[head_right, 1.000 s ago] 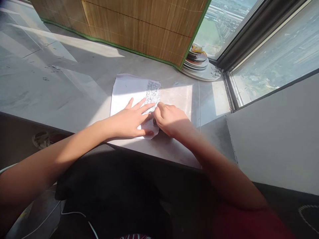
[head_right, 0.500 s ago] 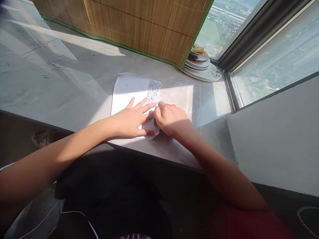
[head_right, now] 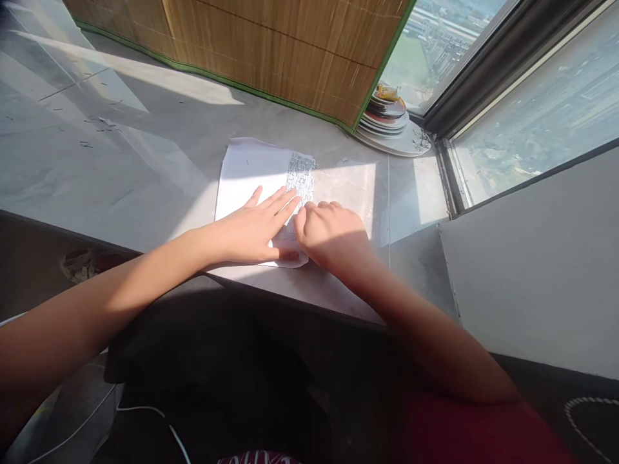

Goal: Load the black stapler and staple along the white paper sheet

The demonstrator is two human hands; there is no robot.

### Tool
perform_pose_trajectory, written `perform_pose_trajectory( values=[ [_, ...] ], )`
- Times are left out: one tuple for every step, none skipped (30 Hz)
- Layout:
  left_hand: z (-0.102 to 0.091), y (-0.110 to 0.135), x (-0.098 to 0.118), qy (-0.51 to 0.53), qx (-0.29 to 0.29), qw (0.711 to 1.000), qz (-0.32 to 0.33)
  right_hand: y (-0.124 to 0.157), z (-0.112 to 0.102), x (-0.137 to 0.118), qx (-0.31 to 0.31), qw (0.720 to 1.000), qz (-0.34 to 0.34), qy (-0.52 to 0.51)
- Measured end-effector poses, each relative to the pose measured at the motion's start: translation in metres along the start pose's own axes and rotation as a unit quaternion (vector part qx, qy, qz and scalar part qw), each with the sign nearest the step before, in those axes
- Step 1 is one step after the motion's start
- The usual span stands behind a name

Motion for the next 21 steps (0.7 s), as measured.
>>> perform_pose_trajectory(
  values=[
    [0.002, 0.0, -0.002, -0.005, -0.003, 1.0, -0.001, 0.0, 0.0, -0.002, 0.002, 1.0, 0.004, 0.013],
    [0.003, 0.0, -0.003, -0.011, -0.008, 1.0, -0.001, 0.001, -0.001, -0.003, 0.0, 1.0, 0.009, 0.021],
    [0.005, -0.001, -0.004, -0.017, -0.011, 1.0, -0.002, 0.0, 0.0, -0.004, -0.005, 1.0, 0.017, 0.025],
    [0.005, -0.001, -0.004, -0.02, -0.011, 1.0, -0.002, 0.0, 0.0, -0.004, -0.011, 0.999, 0.026, 0.024],
    [0.005, 0.0, -0.004, -0.021, -0.009, 1.0, -0.002, -0.001, 0.001, -0.004, -0.018, 0.999, 0.033, 0.016],
    [0.005, 0.0, -0.004, -0.022, -0.007, 1.0, -0.002, -0.002, 0.001, -0.004, -0.025, 0.999, 0.038, 0.0],
    [0.004, 0.0, -0.003, -0.023, -0.006, 1.0, -0.001, -0.003, 0.002, -0.004, -0.031, 0.998, 0.041, -0.022],
    [0.004, 0.001, -0.002, -0.024, -0.007, 1.0, 0.001, -0.004, 0.003, -0.003, -0.035, 0.997, 0.046, -0.045],
    [0.004, 0.001, -0.001, -0.025, -0.009, 1.0, 0.003, -0.005, 0.004, -0.001, -0.04, 0.996, 0.052, -0.067],
    [0.003, 0.001, -0.001, -0.025, -0.012, 1.0, 0.002, -0.005, 0.005, 0.0, -0.045, 0.994, 0.057, -0.084],
    [0.003, 0.002, -0.001, -0.024, -0.013, 1.0, 0.001, -0.006, 0.006, 0.001, -0.05, 0.992, 0.061, -0.094],
    [0.003, 0.002, -0.001, -0.023, -0.012, 1.0, 0.0, -0.006, 0.007, 0.002, -0.056, 0.992, 0.064, -0.098],
    [0.003, 0.002, -0.001, -0.022, -0.011, 1.0, 0.0, -0.007, 0.008, 0.001, -0.064, 0.991, 0.065, -0.098],
    [0.003, 0.003, -0.001, -0.022, -0.011, 1.0, 0.002, -0.007, 0.009, 0.001, -0.072, 0.991, 0.064, -0.096],
    [0.003, 0.003, -0.001, -0.024, -0.01, 1.0, 0.005, -0.007, 0.009, -0.001, -0.077, 0.99, 0.064, -0.094],
    [0.003, 0.003, -0.001, -0.026, -0.008, 1.0, 0.01, -0.007, 0.009, -0.002, -0.08, 0.99, 0.068, -0.095],
    [0.003, 0.004, 0.0, -0.028, -0.006, 0.999, 0.015, -0.007, 0.009, -0.002, -0.079, 0.989, 0.074, -0.101],
    [0.003, 0.004, 0.001, -0.028, -0.003, 0.999, 0.019, -0.007, 0.009, -0.003, -0.076, 0.988, 0.077, -0.109],
    [0.002, 0.004, 0.001, -0.028, -0.001, 0.999, 0.022, -0.008, 0.008, -0.004, -0.073, 0.988, 0.078, -0.114],
    [0.001, 0.004, 0.002, -0.027, 0.001, 0.999, 0.022, -0.009, 0.008, -0.004, -0.072, 0.988, 0.075, -0.114],
    [0.001, 0.005, 0.002, -0.025, 0.002, 0.999, 0.021, -0.01, 0.008, -0.002, -0.077, 0.988, 0.073, -0.114]
  ],
)
Point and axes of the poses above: each hand's wrist, its own y-axis away from the middle knuckle, its own z-axis out of the palm, x = y × z, the point moved 8 cm from there along -y, towards the middle knuckle, and after that the axes turned 13 degrees about y, right-handed, at the moved point
